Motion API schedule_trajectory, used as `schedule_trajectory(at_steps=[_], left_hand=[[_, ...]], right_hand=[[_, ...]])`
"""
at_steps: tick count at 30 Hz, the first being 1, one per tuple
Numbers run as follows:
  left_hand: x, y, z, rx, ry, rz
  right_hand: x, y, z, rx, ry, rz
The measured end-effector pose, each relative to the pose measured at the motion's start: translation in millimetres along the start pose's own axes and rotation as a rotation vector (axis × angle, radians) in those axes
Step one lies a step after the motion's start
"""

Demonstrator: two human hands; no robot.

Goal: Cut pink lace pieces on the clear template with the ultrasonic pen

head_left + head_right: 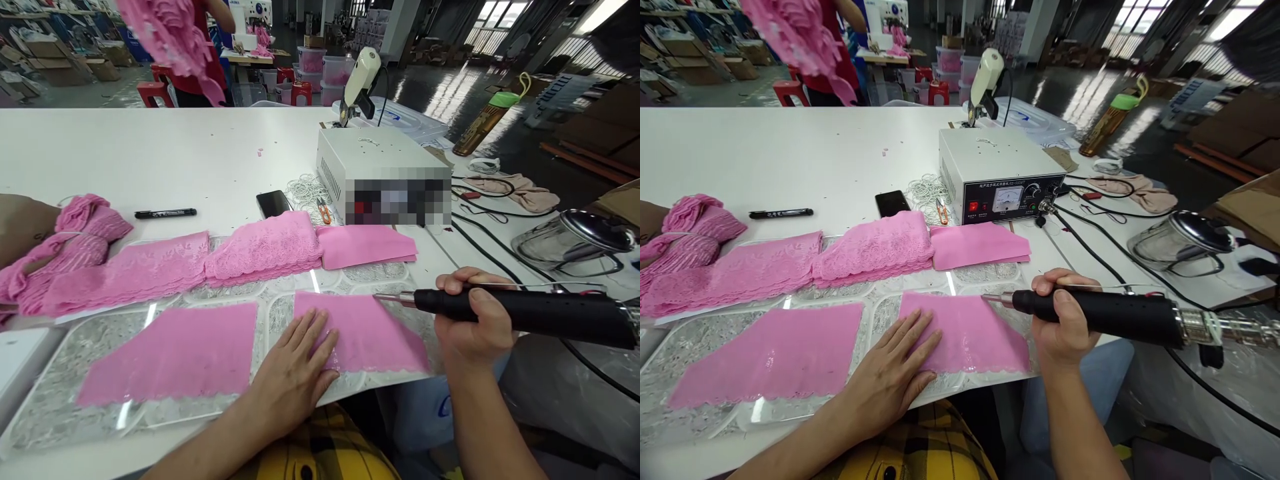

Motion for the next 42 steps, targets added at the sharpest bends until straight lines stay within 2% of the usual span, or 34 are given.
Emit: schedule_trajectory(at_steps=[5,14,18,27,35,42], left_hand=[[-0.2,-0.3,-0.8,-0.002,-0.008,0.004],[-0.6,-0.5,1.1,-0.006,0.030,-0.010],[-0.4,-1.9,2.3,0.014,0.046,-0.010],[0.3,-3.1,3.1,0.025,0.067,-0.008],[0.0,-1.3,3.9,-0.006,0.069,-0.027],[0.5,-1.9,2.9,0.010,0.058,-0.017]], right_hand=[[-1.4,-7.1,17.8,0.002,0.087,-0.037],[-1.6,-41.5,67.4,0.141,0.168,-0.030],[2.7,-47.1,80.5,0.174,0.193,-0.051],[6.2,-49.9,77.3,0.175,0.182,-0.036],[6.3,-50.6,79.2,0.147,0.222,-0.046],[7.4,-40.3,59.8,0.086,0.091,-0.016]])
Point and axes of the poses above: each hand's wrist, its own x-axis away from the middle knuckle, its own z-axis out of the back of the hand, y = z × x, the point moved 10 cm from there along -x, towards the middle knuckle, and after that the axes turned 3 degrees about -y, right-handed, at the moved point
